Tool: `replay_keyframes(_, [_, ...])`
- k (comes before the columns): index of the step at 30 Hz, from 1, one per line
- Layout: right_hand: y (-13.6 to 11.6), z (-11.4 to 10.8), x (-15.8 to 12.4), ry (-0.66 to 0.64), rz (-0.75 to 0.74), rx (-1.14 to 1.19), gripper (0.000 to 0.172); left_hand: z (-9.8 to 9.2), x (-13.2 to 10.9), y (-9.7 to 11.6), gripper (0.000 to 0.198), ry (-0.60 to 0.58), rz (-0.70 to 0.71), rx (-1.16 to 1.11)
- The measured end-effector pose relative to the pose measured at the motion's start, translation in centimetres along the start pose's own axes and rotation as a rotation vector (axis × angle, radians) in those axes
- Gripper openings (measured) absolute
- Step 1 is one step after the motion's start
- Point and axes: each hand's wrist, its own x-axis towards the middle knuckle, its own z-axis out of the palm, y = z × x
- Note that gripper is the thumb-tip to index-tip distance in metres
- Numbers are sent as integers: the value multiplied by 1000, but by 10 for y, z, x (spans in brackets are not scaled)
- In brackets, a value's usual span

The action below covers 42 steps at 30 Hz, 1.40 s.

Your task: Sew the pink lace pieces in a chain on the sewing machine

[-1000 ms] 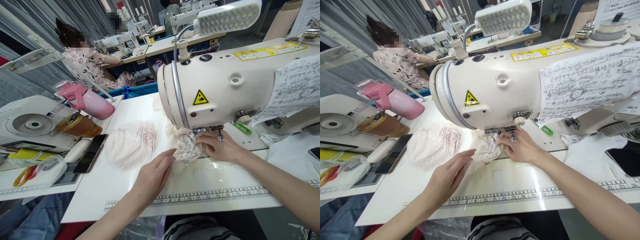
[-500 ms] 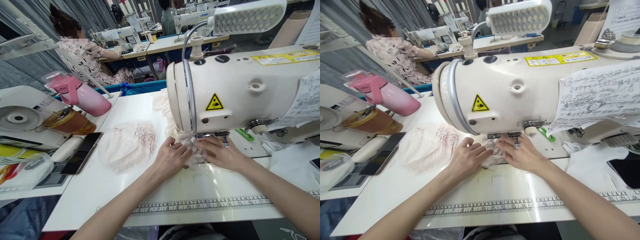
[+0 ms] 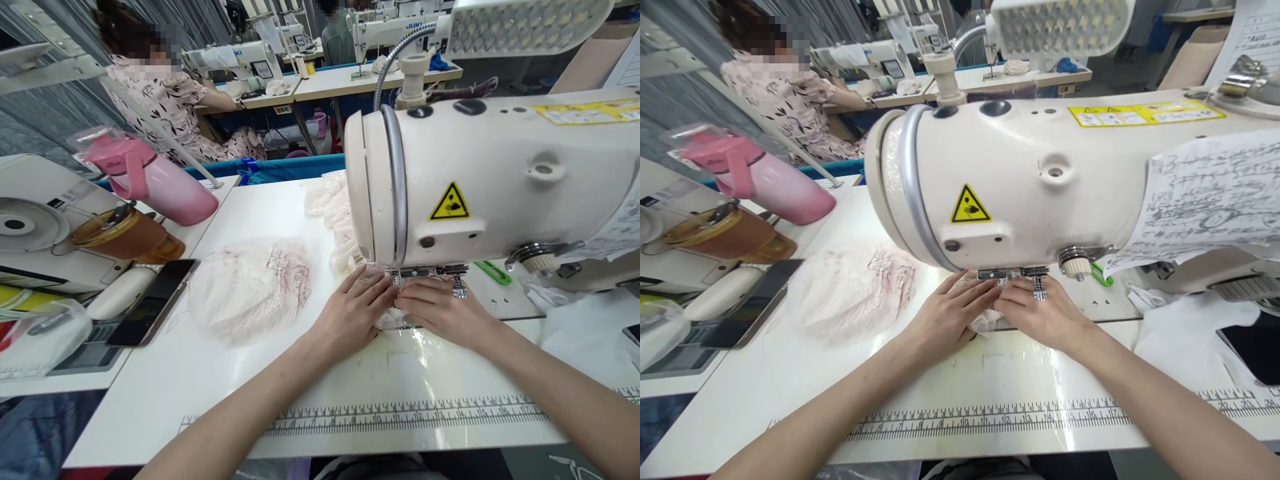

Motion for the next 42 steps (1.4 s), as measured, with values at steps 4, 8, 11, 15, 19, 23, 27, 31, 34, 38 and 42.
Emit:
replay_keyframes(4, [0,0,0,18,-16,9,23,-3,0,0,52,13,-7,-12])
replay_keyframes(8, [0,1,1,40,-26,-18,22,-3,1,0,53,6,-13,-9])
replay_keyframes(11, [0,2,1,47,-28,-39,20,-3,1,0,54,4,-17,-2])
replay_keyframes(15, [4,8,-1,12,-12,13,21,-3,2,1,53,5,-33,5])
replay_keyframes(19, [7,11,-2,-24,16,19,22,-3,3,3,52,0,-46,13])
replay_keyframes(23, [8,5,0,-6,48,-31,26,-2,3,6,47,25,-58,27])
replay_keyframes(27, [9,1,1,22,78,-15,26,-2,4,8,45,22,-73,38])
replay_keyframes(31, [9,1,0,80,63,-37,24,-2,6,9,45,5,-89,49])
replay_keyframes(34, [9,1,-1,113,45,-68,21,-2,5,8,45,11,-90,64])
replay_keyframes(38, [9,6,-2,23,42,-54,28,-1,1,3,47,16,28,50])
replay_keyframes(42, [6,9,-4,-51,5,-60,30,-2,-2,-5,44,28,111,18])
